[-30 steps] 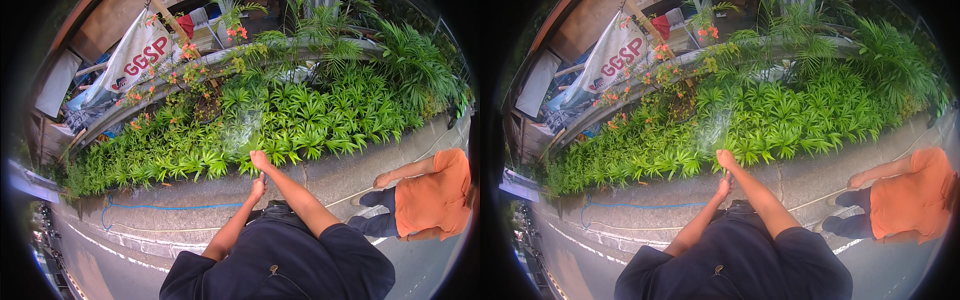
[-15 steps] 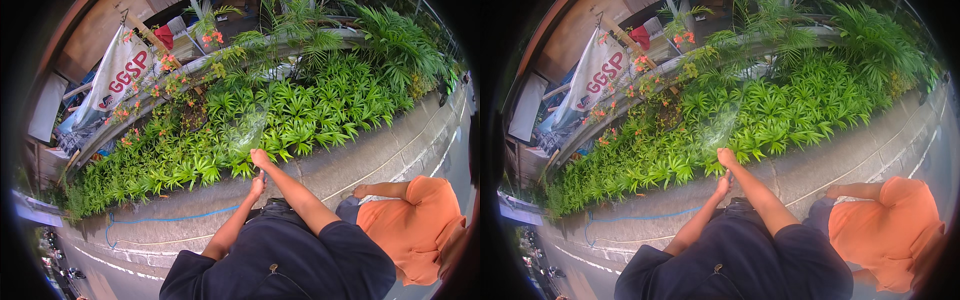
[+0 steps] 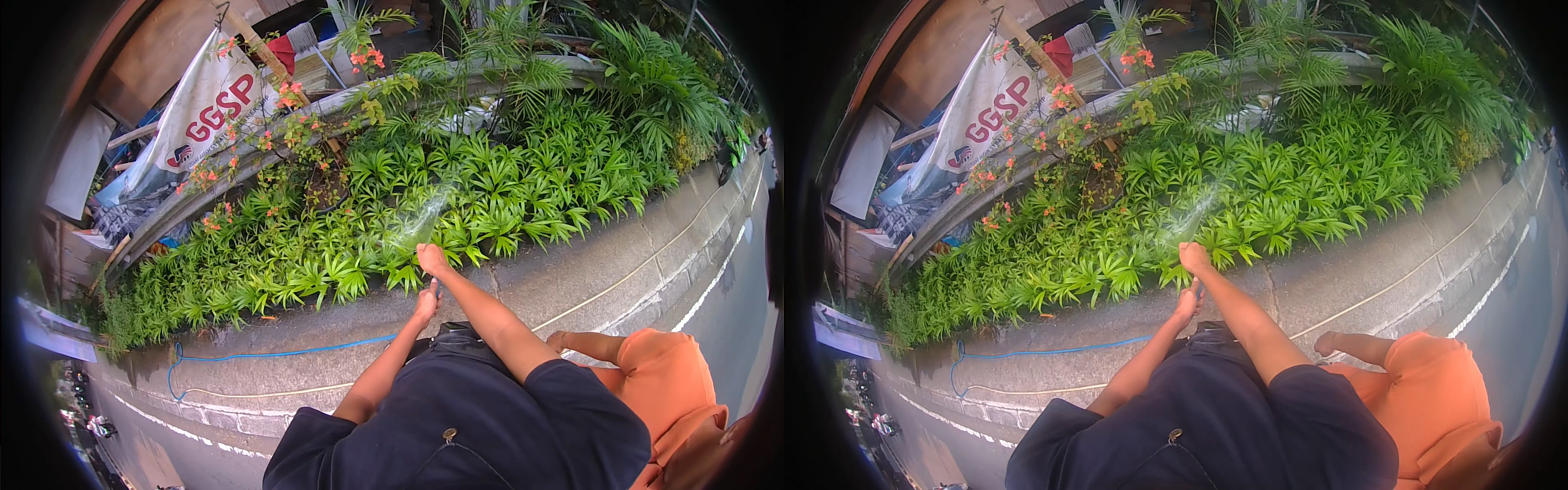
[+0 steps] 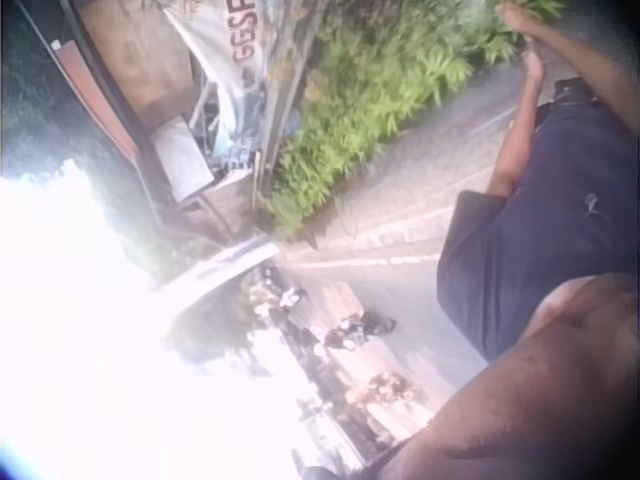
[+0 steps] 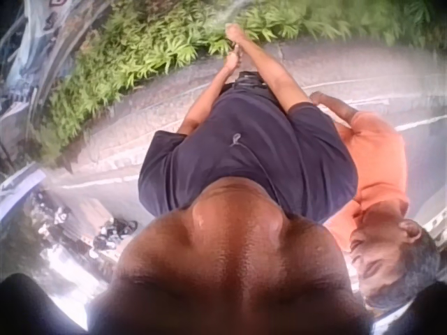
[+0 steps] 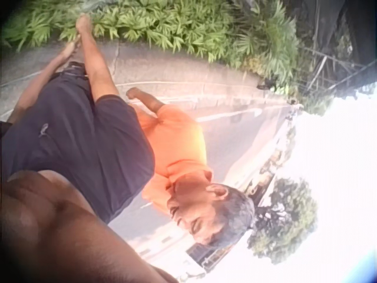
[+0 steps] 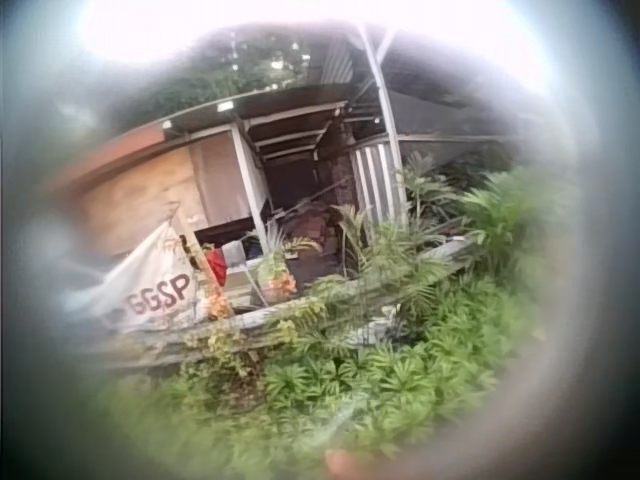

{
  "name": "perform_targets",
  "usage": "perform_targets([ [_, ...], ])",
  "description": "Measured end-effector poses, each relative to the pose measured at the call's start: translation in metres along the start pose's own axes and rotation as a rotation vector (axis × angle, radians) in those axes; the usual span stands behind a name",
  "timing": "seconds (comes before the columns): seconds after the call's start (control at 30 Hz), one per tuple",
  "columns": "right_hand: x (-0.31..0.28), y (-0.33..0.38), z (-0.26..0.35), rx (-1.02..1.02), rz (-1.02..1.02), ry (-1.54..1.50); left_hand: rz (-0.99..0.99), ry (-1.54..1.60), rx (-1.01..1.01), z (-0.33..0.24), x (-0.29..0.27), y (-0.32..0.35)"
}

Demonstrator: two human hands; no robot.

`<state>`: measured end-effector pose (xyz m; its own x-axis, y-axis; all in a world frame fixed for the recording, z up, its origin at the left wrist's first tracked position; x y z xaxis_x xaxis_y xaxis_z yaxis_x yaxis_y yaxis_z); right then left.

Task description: The person waters a roadside garden bed using a blue hose. They move the hose along the length of the plants, spraying water onto the foliage and soil.

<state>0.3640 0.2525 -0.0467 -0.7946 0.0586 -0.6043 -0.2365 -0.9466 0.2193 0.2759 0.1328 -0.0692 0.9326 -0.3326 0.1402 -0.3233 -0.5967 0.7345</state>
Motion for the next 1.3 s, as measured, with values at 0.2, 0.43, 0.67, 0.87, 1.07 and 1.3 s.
perform_targets([
  [0.2, 0.056, 0.001, 0.061, -0.136, 0.088, 0.004, -0.055, 0.085, 0.050, -0.007, -0.060, 0.018],
  [0.43, 0.104, 0.003, 0.100, -0.089, 0.063, -0.005, 0.043, 0.082, -0.001, -0.007, -0.122, 0.030],
  [0.67, 0.146, -0.011, 0.109, -0.044, 0.018, 0.022, 0.127, 0.040, -0.024, -0.015, -0.169, 0.040],
  [0.87, 0.167, 0.000, 0.136, -0.024, 0.040, -0.041, 0.152, 0.050, -0.055, -0.010, -0.200, 0.043],
  [1.07, 0.167, -0.010, 0.129, 0.010, -0.009, 0.018, 0.145, 0.006, -0.021, -0.013, -0.207, 0.032],
  [1.3, 0.166, -0.036, 0.154, -0.108, 0.062, 0.005, -0.018, 0.111, 0.060, -0.040, -0.207, 0.027],
])
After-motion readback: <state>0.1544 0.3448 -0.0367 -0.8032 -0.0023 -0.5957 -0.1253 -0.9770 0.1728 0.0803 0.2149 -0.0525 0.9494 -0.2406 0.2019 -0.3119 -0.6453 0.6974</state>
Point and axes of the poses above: each hand's wrist, its own y-axis away from the middle knuckle, its own x-axis out of the palm, z = x × y, the point moved 9 cm from there along -y, towards the middle knuckle, and after that the axes turned 6 degrees about -x, right-handed, at the moved point
